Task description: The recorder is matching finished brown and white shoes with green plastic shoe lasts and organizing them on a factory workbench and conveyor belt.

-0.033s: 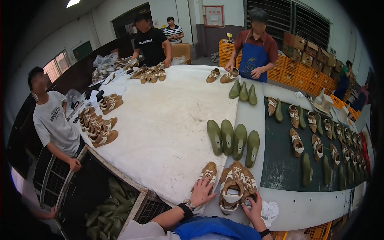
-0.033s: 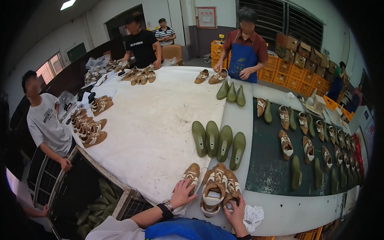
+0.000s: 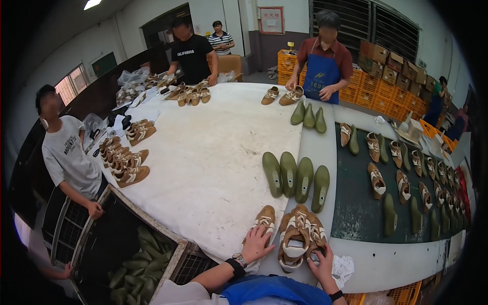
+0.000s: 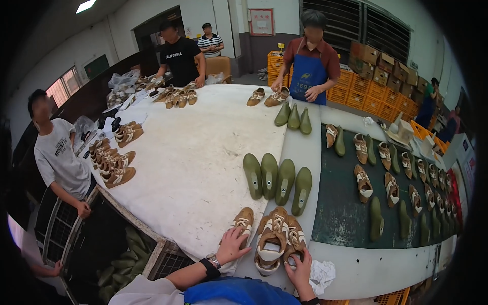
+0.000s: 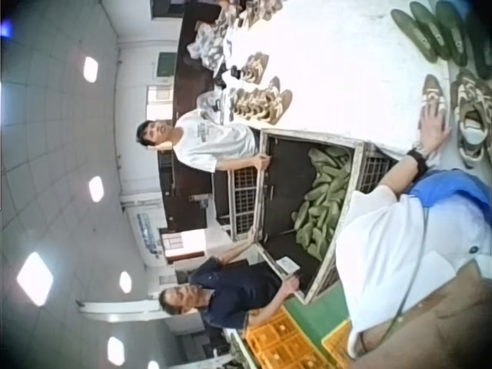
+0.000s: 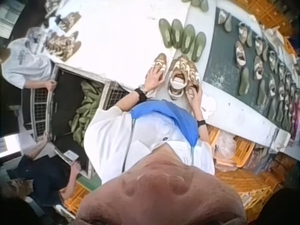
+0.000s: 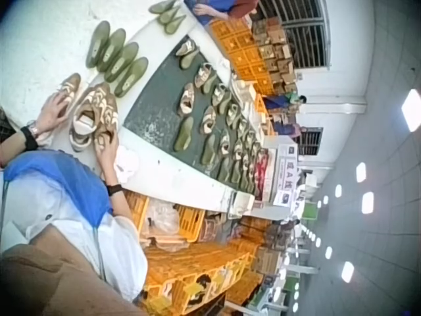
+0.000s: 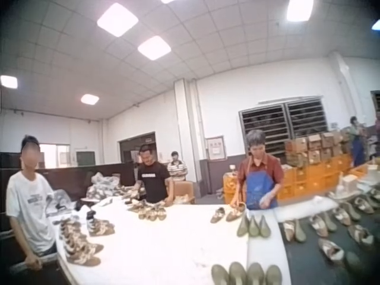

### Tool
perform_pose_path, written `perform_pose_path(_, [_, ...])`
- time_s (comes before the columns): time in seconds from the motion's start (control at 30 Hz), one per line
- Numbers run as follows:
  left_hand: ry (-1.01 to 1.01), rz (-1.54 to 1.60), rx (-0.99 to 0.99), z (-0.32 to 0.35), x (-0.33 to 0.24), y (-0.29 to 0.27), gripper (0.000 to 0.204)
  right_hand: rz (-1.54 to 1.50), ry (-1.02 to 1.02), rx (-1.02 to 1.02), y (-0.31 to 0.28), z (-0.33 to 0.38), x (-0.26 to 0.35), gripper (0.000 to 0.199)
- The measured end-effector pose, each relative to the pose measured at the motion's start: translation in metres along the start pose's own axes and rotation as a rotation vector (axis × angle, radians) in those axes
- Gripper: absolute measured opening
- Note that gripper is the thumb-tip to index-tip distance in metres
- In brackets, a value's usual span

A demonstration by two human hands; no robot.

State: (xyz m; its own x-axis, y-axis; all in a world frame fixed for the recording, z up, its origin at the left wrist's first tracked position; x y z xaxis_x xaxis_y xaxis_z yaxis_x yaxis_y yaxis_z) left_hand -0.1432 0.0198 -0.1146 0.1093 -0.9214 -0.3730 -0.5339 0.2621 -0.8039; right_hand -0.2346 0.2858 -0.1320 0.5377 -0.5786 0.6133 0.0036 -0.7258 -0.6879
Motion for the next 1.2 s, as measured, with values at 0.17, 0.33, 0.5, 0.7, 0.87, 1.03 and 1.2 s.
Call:
perform_pose_path(0.17, [-0.005,0.007,0.009,0.000,-0.001,-0.001,0.046,0.013,-0.009,-0.013,0.002,0.001,-0.002,0.036])
perform_pose_path(0.33, [0.001,0.019,0.015,0.000,-0.001,0.000,0.046,0.042,-0.036,-0.005,0.002,0.001,-0.002,0.040])
perform_pose_path(0.5, [0.008,0.015,0.006,-0.002,0.000,0.000,0.047,0.096,0.035,0.183,-0.023,-0.033,0.008,0.043])
perform_pose_path(0.7, [0.015,0.017,0.006,-0.004,0.001,0.001,0.047,0.174,-0.135,0.156,-0.035,-0.124,0.018,0.049])
perform_pose_path(0.87, [0.004,0.001,0.005,-0.002,0.000,0.001,0.047,0.264,-0.147,0.185,-0.005,-0.199,0.023,0.054])
perform_pose_path(1.03, [0.003,0.006,0.013,-0.008,-0.002,0.003,0.046,0.493,-0.048,0.401,0.044,-0.244,0.013,0.057])
perform_pose_path(1.2, [-0.026,0.006,0.015,-0.008,-0.001,0.003,0.043,0.634,-0.093,0.412,0.081,-0.250,-0.020,0.061])
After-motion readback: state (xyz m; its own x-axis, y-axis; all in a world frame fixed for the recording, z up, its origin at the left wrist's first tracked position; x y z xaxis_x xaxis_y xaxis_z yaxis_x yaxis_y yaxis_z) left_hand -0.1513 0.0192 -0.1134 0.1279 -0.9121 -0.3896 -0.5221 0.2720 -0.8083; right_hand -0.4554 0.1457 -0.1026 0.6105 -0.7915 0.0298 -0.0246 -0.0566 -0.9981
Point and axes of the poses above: each hand's wrist, its own z-axis away from the middle knuckle, its own y-axis out of the palm, x = y × z, the point moved 2 cm from there along -z, towards the middle knuckle, and after that the axes turned 12 degrees about -x, right-handed, at the moved point
